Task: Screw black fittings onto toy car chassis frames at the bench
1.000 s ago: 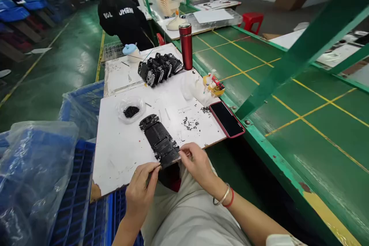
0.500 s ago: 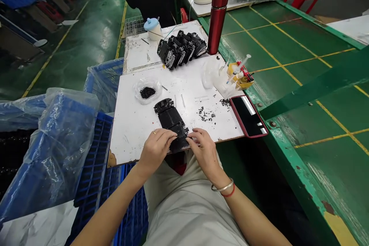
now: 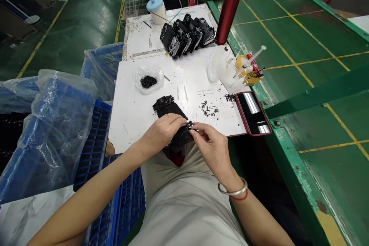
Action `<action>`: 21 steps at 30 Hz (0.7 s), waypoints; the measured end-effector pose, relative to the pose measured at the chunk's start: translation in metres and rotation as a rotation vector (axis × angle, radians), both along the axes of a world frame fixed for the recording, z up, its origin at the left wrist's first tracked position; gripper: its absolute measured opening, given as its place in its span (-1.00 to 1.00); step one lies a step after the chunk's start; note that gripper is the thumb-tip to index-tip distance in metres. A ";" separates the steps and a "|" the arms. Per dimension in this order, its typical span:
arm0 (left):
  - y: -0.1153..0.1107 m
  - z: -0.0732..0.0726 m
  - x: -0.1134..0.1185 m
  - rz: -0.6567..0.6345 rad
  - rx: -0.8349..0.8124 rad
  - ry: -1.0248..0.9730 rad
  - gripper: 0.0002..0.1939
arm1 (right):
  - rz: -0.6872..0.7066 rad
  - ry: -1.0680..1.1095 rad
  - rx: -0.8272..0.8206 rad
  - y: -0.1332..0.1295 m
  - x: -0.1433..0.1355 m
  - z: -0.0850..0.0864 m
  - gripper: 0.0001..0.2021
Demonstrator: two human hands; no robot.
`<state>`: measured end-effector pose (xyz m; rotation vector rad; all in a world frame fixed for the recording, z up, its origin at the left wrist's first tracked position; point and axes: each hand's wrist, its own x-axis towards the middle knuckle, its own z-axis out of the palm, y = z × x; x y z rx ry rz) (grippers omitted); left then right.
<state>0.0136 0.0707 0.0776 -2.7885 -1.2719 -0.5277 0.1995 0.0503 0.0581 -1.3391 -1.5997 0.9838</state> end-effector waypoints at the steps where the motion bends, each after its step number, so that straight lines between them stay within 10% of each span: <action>1: 0.001 0.002 0.000 -0.008 -0.010 0.034 -0.84 | -0.003 0.002 -0.002 0.000 0.000 0.001 -0.82; 13: 0.016 0.028 0.011 -0.101 -0.088 0.351 -0.76 | -0.022 -0.059 -0.040 -0.001 0.001 0.006 -0.79; 21: 0.015 0.010 0.001 -0.149 0.093 0.239 -0.74 | -0.031 -0.077 -0.023 -0.001 0.000 0.005 -0.79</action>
